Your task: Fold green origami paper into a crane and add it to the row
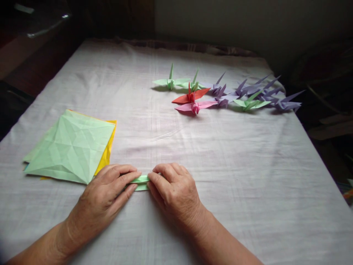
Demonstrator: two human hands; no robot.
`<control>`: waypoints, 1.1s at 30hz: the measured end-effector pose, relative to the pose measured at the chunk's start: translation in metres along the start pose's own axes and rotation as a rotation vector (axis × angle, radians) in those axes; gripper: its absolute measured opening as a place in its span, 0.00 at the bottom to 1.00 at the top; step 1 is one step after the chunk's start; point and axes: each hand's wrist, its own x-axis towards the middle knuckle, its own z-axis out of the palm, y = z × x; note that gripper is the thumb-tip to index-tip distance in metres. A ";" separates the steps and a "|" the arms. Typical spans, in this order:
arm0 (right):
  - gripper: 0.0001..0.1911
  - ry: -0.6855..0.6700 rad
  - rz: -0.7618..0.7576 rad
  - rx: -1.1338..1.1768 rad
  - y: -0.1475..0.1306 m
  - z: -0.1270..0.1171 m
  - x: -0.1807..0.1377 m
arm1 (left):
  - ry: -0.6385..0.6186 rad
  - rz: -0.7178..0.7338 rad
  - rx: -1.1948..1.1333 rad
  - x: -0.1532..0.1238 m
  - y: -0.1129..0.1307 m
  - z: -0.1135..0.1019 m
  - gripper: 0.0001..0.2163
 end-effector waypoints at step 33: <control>0.15 0.413 0.122 0.206 0.000 -0.005 -0.002 | 0.146 -0.229 -0.354 0.002 -0.005 -0.013 0.08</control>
